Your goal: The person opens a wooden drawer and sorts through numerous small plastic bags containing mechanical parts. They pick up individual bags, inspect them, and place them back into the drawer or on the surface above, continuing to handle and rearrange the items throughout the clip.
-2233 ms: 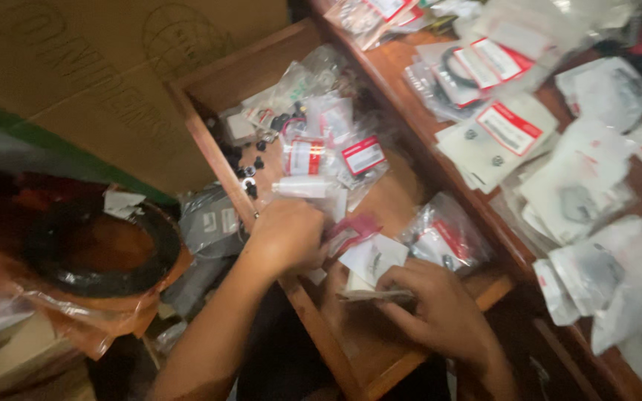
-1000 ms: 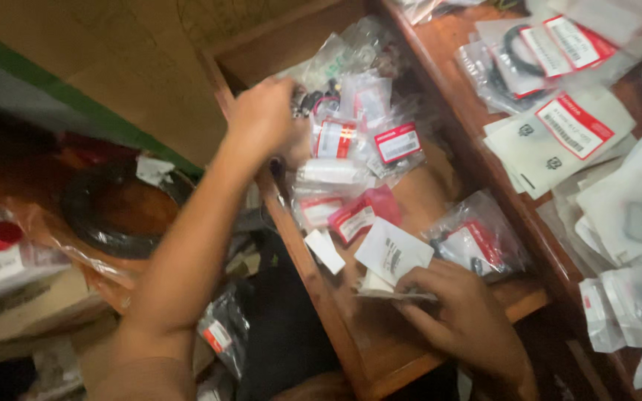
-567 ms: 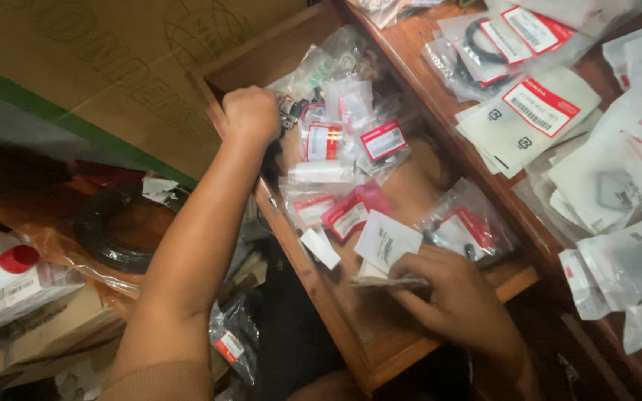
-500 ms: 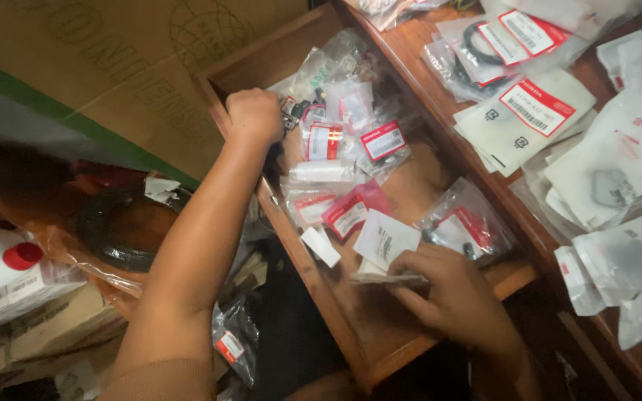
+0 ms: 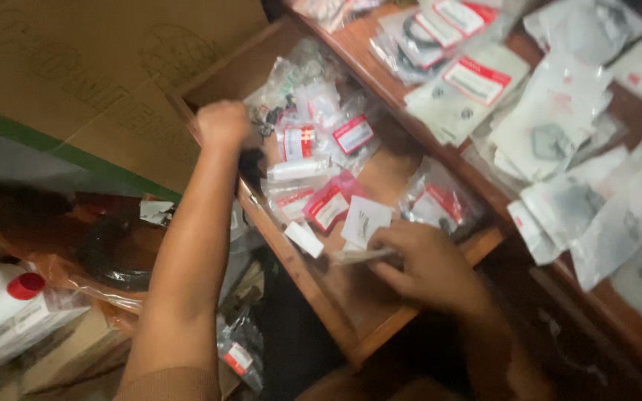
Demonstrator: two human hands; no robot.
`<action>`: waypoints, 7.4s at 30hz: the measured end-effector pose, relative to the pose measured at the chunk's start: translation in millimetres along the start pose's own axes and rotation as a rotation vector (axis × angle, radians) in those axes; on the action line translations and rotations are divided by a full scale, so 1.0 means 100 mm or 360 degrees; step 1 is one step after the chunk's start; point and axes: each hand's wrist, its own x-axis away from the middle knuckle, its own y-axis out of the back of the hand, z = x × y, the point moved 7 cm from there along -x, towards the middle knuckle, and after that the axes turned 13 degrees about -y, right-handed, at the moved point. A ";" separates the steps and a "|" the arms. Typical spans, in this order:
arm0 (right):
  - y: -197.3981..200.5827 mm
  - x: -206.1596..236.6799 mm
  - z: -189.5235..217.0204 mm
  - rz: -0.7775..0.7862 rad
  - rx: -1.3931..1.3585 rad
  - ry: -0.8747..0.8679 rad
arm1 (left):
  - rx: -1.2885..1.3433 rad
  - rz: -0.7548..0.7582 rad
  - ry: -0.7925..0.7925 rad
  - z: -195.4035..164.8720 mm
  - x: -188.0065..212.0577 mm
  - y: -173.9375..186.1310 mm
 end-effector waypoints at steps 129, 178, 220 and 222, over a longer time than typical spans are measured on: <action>0.31 0.13 -0.24 0.0043 -0.0069 0.0209 | 0.2098 -0.1059 -0.1035 -2.00 1.33 1.25; 0.57 0.14 -0.73 0.0012 -0.0118 0.0326 | 0.2017 -0.1029 -0.1376 -3.14 0.93 1.90; 0.45 0.03 -0.37 0.0030 -0.0168 0.0249 | 0.1985 -0.1070 -0.1547 -2.86 1.16 2.00; 0.44 0.02 -0.37 0.0051 -0.0175 0.0230 | 0.1957 -0.1050 -0.1546 -2.85 1.18 2.01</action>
